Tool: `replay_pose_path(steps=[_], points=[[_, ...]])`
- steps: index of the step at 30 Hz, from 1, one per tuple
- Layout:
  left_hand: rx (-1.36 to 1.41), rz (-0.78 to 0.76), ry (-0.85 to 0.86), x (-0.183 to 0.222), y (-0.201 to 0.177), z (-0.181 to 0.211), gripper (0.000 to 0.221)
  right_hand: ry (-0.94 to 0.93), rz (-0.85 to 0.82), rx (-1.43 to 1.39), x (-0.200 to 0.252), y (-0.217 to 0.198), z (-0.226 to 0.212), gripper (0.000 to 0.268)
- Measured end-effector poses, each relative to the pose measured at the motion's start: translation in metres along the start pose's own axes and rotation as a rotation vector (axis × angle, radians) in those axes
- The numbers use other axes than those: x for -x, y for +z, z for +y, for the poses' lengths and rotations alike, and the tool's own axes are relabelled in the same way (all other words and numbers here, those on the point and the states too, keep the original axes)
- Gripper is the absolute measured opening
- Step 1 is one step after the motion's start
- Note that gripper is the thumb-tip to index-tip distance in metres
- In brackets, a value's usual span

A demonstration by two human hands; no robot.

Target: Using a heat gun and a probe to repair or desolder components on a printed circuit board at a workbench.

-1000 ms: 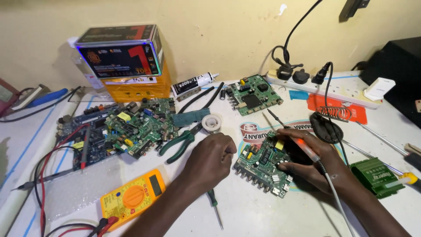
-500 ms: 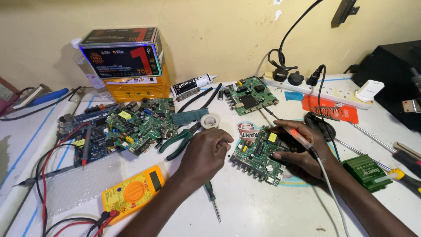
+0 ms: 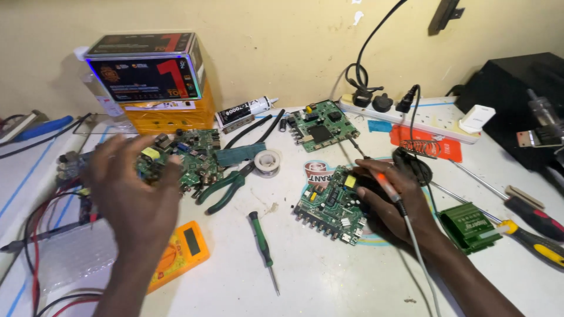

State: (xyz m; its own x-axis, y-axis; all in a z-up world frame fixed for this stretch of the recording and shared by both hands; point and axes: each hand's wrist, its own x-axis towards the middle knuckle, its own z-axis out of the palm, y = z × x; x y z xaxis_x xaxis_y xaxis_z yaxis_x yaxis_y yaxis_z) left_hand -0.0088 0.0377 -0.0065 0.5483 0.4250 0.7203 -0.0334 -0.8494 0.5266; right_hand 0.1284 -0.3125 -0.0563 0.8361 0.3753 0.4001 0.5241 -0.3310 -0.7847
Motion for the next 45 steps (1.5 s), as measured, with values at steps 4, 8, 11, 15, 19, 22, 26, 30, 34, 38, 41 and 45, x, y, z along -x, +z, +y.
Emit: replay_pose_path(steps=[4, 8, 11, 15, 19, 22, 26, 30, 34, 38, 41, 45], points=[[0.024, -0.011, -0.651, -0.010, -0.015, 0.001, 0.047, -0.138, -0.010, 0.104, 0.001, 0.000, 0.008, 0.040], [0.051, -0.046, -0.759, -0.008, -0.006, -0.021, 0.055, -0.164, 0.071, 0.124, 0.005, -0.002, 0.016, 0.033], [0.024, 0.009, -0.691, -0.008, -0.005, -0.045, 0.053, -0.166, 0.093, 0.142, 0.008, -0.006, 0.019, 0.032], [-0.366, -0.291, -0.700, -0.019, -0.025, -0.039, 0.066, -0.203, 0.103, 0.130, 0.010, -0.004, 0.018, 0.029], [-0.390, -0.373, -0.716, -0.019, -0.030, -0.044, 0.059, -0.243, 0.139, 0.203, 0.011, -0.002, 0.015, 0.029], [-0.582, -0.434, -0.630, -0.013, -0.026, -0.060, 0.054, -0.193, 0.122, 0.202, 0.011, -0.001, 0.022, 0.029], [-0.526, -0.491, -0.702, -0.018, -0.030, -0.038, 0.065, -0.239, 0.107, 0.192, 0.011, -0.001, 0.017, 0.027], [-0.310, -0.362, -0.663, -0.013, -0.027, -0.045, 0.038, -0.215, 0.110, 0.218, 0.013, 0.001, 0.018, 0.027], [-0.253, -0.403, -0.618, -0.015, -0.027, -0.037, 0.040, -0.244, 0.091, 0.261, 0.012, 0.001, 0.020, 0.028], [0.018, -0.331, -0.806, -0.017, -0.030, -0.015, 0.041, -0.226, 0.089, 0.243, 0.012, 0.002, 0.021, 0.027], [-0.019, -0.298, -0.796, -0.019, -0.025, -0.025, 0.055, -0.191, 0.079, 0.256, 0.012, 0.003, 0.021, 0.029], [0.447, -0.070, -0.968, -0.018, -0.018, -0.052, 0.050, -0.208, 0.087, 0.273, 0.013, 0.003, 0.020, 0.029]])
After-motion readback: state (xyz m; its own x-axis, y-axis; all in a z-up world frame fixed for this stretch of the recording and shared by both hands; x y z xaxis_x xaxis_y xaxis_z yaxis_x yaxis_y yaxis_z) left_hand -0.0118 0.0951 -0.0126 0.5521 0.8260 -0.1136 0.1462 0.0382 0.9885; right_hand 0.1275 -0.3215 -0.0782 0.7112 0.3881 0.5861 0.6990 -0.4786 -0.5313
